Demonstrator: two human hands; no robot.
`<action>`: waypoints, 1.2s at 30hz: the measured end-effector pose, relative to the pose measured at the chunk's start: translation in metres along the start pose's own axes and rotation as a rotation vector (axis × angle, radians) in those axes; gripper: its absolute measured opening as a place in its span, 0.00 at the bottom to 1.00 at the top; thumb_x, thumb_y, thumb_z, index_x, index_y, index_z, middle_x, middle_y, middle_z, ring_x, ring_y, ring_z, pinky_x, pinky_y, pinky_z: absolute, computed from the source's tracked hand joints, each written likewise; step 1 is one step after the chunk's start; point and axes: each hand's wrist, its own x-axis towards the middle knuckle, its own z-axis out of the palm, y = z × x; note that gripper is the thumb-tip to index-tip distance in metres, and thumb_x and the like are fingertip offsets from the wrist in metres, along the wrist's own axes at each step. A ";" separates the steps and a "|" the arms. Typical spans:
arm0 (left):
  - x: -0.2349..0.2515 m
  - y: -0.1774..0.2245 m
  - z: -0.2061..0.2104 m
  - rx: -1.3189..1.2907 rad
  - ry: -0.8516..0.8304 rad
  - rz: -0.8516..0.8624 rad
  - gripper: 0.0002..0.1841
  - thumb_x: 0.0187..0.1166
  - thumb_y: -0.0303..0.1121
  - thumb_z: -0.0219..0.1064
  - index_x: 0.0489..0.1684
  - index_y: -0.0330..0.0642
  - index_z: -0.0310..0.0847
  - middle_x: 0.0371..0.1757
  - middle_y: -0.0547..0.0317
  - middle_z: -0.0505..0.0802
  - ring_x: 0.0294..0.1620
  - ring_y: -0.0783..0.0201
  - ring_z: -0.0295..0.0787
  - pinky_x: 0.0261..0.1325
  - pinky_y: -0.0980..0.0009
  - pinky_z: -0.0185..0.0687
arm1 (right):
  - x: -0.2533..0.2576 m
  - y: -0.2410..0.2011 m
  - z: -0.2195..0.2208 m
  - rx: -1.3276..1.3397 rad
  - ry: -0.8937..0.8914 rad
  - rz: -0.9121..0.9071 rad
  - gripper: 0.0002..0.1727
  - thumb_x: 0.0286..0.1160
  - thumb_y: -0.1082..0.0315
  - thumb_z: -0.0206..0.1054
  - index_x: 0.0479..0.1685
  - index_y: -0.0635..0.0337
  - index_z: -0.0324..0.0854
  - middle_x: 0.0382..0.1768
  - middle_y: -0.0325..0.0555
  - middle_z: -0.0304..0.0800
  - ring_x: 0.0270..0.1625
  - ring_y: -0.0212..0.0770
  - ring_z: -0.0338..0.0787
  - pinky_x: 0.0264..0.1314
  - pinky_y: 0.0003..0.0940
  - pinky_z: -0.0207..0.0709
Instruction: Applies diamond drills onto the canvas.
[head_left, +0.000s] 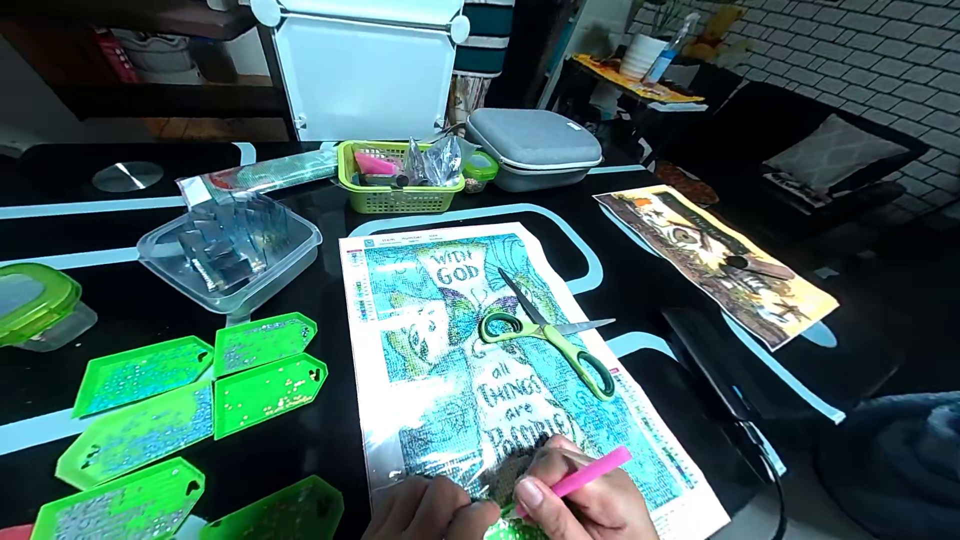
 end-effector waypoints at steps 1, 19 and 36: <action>0.000 0.000 0.000 0.003 0.001 -0.002 0.24 0.66 0.50 0.81 0.55 0.45 0.93 0.47 0.49 0.93 0.51 0.48 0.89 0.57 0.55 0.83 | 0.000 0.000 0.000 0.000 -0.002 -0.005 0.15 0.90 0.63 0.60 0.34 0.62 0.83 0.26 0.44 0.86 0.34 0.29 0.85 0.50 0.25 0.75; 0.002 0.001 -0.002 0.009 -0.032 -0.009 0.25 0.67 0.50 0.80 0.57 0.44 0.92 0.47 0.48 0.93 0.50 0.46 0.89 0.56 0.55 0.82 | 0.008 0.015 -0.018 0.137 0.202 0.137 0.14 0.91 0.63 0.59 0.36 0.56 0.84 0.29 0.30 0.90 0.31 0.17 0.87 0.34 0.13 0.81; 0.002 0.001 -0.004 0.002 -0.044 -0.010 0.25 0.67 0.50 0.80 0.58 0.44 0.92 0.48 0.46 0.93 0.50 0.46 0.89 0.55 0.54 0.82 | 0.006 0.022 -0.015 0.048 0.196 0.090 0.15 0.92 0.63 0.59 0.36 0.59 0.83 0.26 0.33 0.87 0.30 0.18 0.85 0.33 0.13 0.80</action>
